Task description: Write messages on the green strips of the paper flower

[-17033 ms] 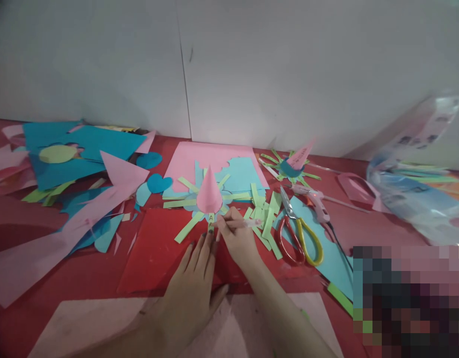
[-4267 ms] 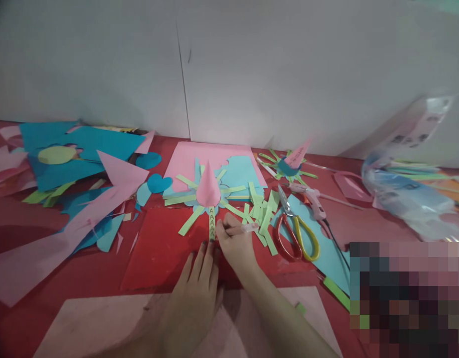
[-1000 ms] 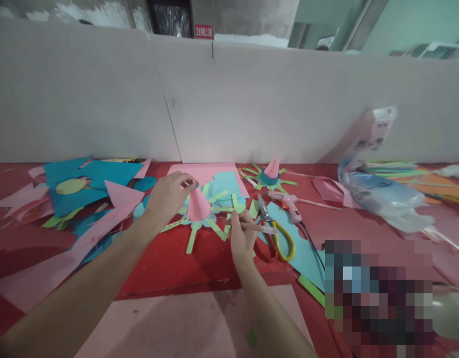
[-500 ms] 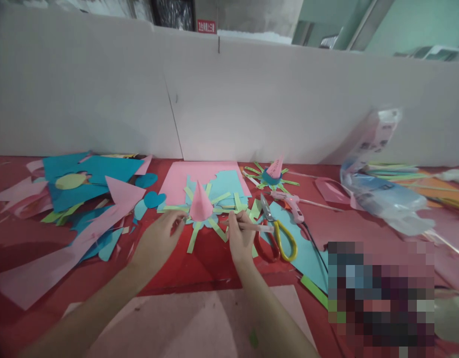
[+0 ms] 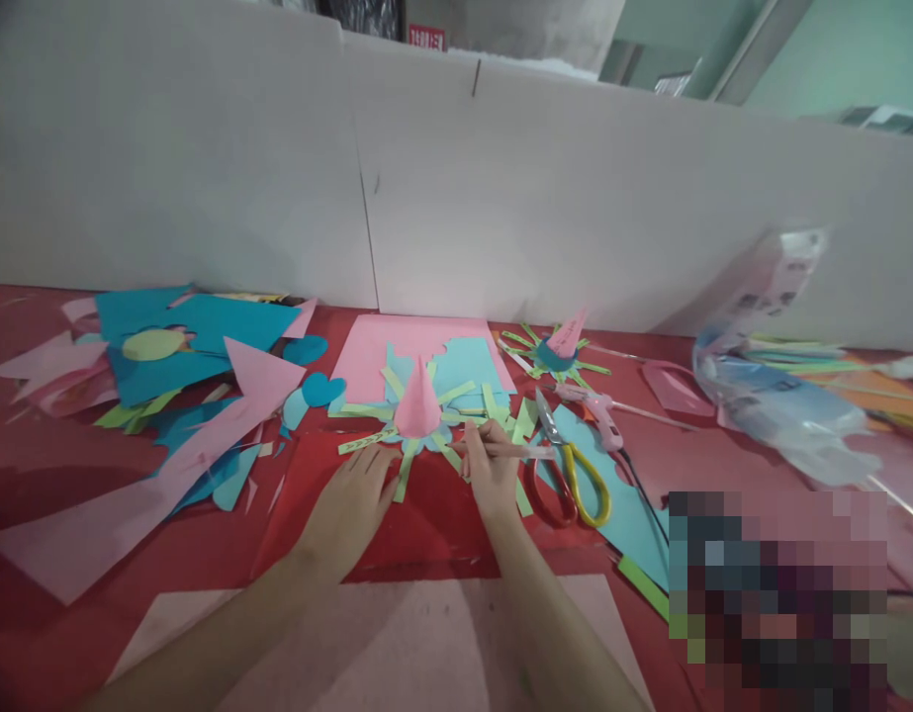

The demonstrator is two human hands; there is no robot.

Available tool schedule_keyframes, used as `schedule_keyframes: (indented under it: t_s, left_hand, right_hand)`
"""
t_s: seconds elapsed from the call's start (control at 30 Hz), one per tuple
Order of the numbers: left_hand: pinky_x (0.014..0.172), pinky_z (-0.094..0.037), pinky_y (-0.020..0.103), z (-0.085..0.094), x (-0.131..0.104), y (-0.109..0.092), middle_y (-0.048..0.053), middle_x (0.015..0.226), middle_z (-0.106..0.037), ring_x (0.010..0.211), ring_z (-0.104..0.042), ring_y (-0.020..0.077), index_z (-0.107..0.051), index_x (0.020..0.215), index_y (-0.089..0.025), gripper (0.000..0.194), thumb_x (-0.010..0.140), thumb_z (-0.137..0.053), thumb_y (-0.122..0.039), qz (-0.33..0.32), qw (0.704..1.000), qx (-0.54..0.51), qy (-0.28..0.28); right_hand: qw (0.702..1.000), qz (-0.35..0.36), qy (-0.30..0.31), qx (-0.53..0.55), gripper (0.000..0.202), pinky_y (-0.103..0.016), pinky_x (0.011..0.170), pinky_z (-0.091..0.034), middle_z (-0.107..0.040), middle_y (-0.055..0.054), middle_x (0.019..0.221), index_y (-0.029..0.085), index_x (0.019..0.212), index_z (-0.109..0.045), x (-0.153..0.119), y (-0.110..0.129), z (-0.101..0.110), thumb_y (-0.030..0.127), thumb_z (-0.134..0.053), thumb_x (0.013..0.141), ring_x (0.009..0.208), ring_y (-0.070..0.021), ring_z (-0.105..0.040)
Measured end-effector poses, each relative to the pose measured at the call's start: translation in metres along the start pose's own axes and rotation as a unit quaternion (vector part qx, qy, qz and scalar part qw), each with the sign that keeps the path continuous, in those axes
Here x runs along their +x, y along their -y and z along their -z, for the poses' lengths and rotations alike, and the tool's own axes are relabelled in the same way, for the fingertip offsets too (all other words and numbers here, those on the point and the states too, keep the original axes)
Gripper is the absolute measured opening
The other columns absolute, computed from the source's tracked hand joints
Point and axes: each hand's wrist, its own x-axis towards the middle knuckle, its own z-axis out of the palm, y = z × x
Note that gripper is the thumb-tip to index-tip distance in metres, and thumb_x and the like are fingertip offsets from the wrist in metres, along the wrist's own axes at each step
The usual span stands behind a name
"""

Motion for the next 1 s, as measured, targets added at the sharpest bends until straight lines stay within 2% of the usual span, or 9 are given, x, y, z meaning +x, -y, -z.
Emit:
schedule_keyframes:
  t_s: [0.27,0.37,0.43,0.53,0.6,0.7,0.83,1.0]
  left_hand:
    - [0.077,-0.044,0.034,0.002,0.0,-0.007,0.005,0.096,-0.055,0.092,-0.052,0.0191,-0.048,0.1,-0.02,0.019,0.081,-0.042,-0.018,-0.018,1.0,-0.024,0.009]
    - [0.076,-0.045,0.033,0.002,0.0,-0.007,0.005,0.098,-0.055,0.092,-0.053,0.0185,-0.047,0.1,-0.02,0.02,0.082,-0.039,-0.017,-0.018,1.0,-0.024,0.008]
    - [0.077,-0.044,0.032,0.002,-0.001,-0.005,0.006,0.102,-0.054,0.094,-0.053,0.0178,-0.047,0.102,-0.019,0.024,0.083,-0.034,-0.013,-0.016,1.0,-0.017,0.005]
    - [0.081,-0.043,0.034,0.002,-0.002,-0.002,0.009,0.109,-0.052,0.101,-0.05,0.0196,-0.045,0.107,-0.017,0.034,0.08,-0.029,-0.004,-0.008,1.0,0.004,0.002]
    - [0.081,-0.042,0.038,0.001,-0.003,-0.003,0.01,0.108,-0.053,0.101,-0.051,0.0222,-0.045,0.109,-0.015,0.038,0.078,-0.028,-0.001,-0.007,1.0,0.022,0.006]
    - [0.079,-0.044,0.04,-0.002,-0.006,-0.006,0.01,0.103,-0.057,0.094,-0.054,0.0232,-0.049,0.104,-0.015,0.035,0.078,-0.029,-0.002,-0.022,0.999,0.042,0.021]
    - [0.085,-0.042,0.038,-0.006,-0.013,-0.013,0.01,0.106,-0.058,0.098,-0.053,0.0216,-0.049,0.106,-0.016,0.038,0.076,-0.031,0.0,-0.05,0.996,0.06,0.035]
    - [0.091,-0.039,0.038,-0.009,-0.022,-0.016,0.013,0.121,-0.052,0.111,-0.047,0.0239,-0.044,0.116,-0.011,0.049,0.071,-0.033,0.003,-0.077,0.992,0.084,0.047]
  right_hand:
    - [1.0,-0.003,-0.003,0.0,0.031,-0.022,0.039,-0.039,-0.038,0.01,0.034,0.02,0.058,-0.04,0.0,-0.001,0.0,0.038,-0.053,0.079,0.031,-0.0084,-0.041]
    - [1.0,0.009,-0.015,-0.016,0.032,-0.022,0.043,-0.041,-0.036,0.01,0.033,0.021,0.056,-0.038,0.0,0.002,0.0,0.038,-0.053,0.079,0.031,-0.0081,-0.04]
    - [0.998,0.024,-0.03,-0.051,0.029,-0.023,0.046,-0.042,-0.039,0.01,0.036,0.02,0.059,-0.042,-0.001,0.004,0.0,0.037,-0.052,0.08,0.035,-0.0085,-0.042]
    - [0.991,0.052,-0.062,-0.106,0.019,-0.023,0.05,-0.044,-0.052,0.005,0.05,0.019,0.075,-0.054,-0.004,0.008,-0.004,0.036,-0.051,0.081,0.047,-0.0107,-0.05]
    - [0.988,0.063,-0.063,-0.124,0.02,-0.024,0.056,-0.047,-0.06,0.0,0.063,0.019,0.085,-0.057,-0.008,0.008,-0.006,0.037,-0.05,0.081,0.056,-0.0127,-0.056]
    - [0.984,0.063,-0.005,-0.168,0.02,-0.027,0.063,-0.048,-0.064,-0.003,0.078,0.021,0.09,-0.059,-0.016,0.006,-0.01,0.036,-0.049,0.081,0.064,-0.0151,-0.061]
    - [0.967,0.084,0.037,-0.238,0.017,-0.026,0.063,-0.046,-0.066,-0.002,0.082,0.026,0.092,-0.06,-0.025,0.009,-0.011,0.034,-0.049,0.082,0.067,-0.0173,-0.062]
    - [0.918,0.122,0.014,-0.377,0.016,-0.026,0.056,-0.043,-0.068,-0.002,0.077,0.027,0.092,-0.06,-0.026,0.016,-0.012,0.033,-0.05,0.081,0.061,-0.0191,-0.063]
